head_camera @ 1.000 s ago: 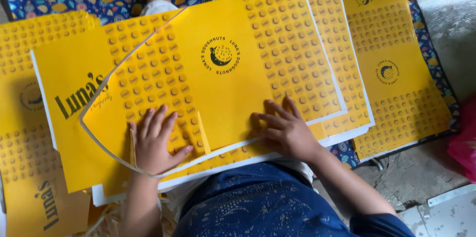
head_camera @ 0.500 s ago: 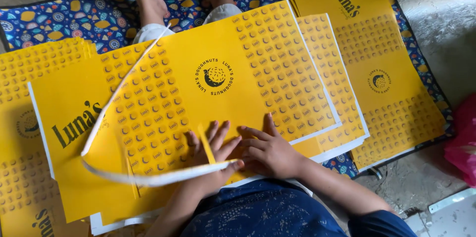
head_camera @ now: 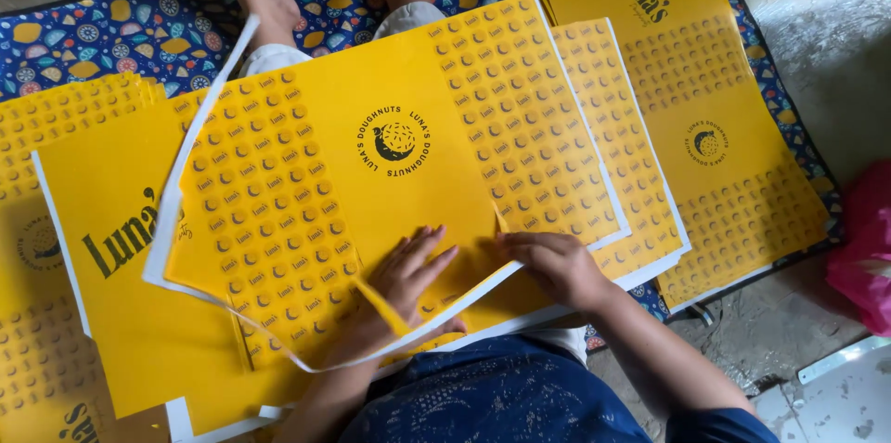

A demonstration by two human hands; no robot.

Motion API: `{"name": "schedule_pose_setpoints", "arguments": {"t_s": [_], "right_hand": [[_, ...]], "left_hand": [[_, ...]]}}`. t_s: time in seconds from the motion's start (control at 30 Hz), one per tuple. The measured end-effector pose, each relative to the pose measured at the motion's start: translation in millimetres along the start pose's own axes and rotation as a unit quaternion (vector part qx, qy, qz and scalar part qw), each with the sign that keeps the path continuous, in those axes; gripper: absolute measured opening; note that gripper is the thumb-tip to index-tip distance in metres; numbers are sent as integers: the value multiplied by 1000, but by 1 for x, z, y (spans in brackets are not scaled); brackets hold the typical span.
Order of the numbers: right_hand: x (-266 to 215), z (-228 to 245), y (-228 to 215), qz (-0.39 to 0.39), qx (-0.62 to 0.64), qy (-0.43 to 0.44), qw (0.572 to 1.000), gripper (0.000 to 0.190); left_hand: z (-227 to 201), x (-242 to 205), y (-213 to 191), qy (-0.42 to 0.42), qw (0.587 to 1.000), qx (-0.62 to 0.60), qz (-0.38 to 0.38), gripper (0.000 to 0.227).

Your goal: Peeling waste strips from die-cut cardboard sheets to prepare them for assembly.

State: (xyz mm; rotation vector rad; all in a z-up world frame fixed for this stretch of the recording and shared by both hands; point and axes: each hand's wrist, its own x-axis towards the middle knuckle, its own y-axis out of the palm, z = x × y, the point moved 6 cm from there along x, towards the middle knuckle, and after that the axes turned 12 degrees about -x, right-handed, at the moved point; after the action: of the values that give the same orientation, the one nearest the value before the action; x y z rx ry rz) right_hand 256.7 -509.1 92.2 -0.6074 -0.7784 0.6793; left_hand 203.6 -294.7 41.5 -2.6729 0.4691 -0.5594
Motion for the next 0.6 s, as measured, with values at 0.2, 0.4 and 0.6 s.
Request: {"name": "schedule_pose_setpoints", "arguments": {"t_s": [0.2,0.4,0.6], "right_hand": [[-23,12,-22,-180,-95,-119,972,26],[-42,-30,-56,-311,-67,20,948,88],[-82,-119,-77,-174,-173,485,839,44]], "left_hand": [[-4,-5,28,-44,939,327,96,103],[-2,-3,27,-62,941,314,113,95],[-3,2,24,-69,941,327,56,90]]}}
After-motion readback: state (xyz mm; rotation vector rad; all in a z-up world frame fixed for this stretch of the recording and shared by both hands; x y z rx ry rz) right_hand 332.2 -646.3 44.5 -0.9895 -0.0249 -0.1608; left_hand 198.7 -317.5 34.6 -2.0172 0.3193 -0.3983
